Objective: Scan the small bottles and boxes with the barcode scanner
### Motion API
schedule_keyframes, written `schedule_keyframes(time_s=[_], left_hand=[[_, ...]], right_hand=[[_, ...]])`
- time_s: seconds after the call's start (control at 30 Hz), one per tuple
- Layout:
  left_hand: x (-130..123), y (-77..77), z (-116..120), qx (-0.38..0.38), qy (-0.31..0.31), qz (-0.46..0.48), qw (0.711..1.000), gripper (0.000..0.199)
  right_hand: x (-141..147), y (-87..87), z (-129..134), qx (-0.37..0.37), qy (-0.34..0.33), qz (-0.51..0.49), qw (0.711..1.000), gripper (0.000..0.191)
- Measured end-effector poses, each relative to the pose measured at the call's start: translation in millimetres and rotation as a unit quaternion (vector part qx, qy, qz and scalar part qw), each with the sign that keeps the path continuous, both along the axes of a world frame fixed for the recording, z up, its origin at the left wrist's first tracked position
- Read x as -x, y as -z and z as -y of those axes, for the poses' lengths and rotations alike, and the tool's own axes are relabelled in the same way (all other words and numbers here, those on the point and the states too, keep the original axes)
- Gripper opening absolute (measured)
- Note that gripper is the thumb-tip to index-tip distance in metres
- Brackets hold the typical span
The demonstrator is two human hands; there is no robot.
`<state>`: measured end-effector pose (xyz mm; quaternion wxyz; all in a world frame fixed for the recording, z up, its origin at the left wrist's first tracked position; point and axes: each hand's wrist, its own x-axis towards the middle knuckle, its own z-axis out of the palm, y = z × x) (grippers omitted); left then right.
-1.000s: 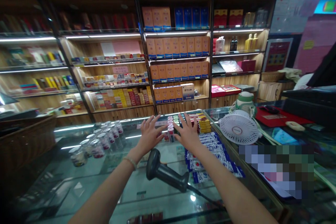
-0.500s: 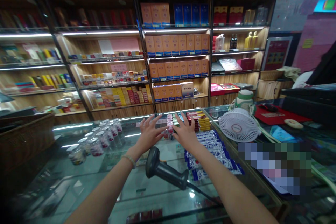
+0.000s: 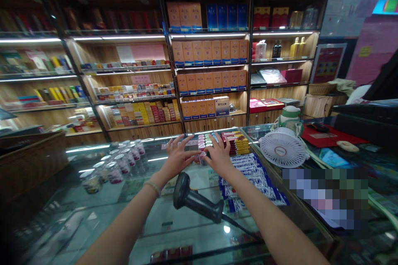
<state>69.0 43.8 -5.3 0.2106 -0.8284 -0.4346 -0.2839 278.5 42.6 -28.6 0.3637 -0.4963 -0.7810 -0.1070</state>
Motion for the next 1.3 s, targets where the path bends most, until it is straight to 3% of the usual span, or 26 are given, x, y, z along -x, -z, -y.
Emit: schedule_keyframes(time_s=[0.27, 0.67, 1.03, 1.3], left_hand=[[3, -1.6, 0, 0.008, -0.004, 0.010, 1.000, 0.034], [4, -18.0, 14, 0.012, -0.023, 0.074, 0.997, 0.035], [13, -31.1, 27, 0.004, -0.034, 0.116, 0.993, 0.029], [27, -17.4, 35, 0.012, -0.053, 0.151, 0.987, 0.029]], right_hand=[[0, -3.4, 2, 0.016, -0.007, -0.019, 1.000, 0.024], [7, -40.7, 9, 0.014, -0.005, -0.030, 0.999, 0.034], [35, -45.6, 18, -0.001, 0.019, -0.099, 0.995, 0.037], [50, -38.1, 22, 0.000, 0.002, -0.093, 0.996, 0.028]])
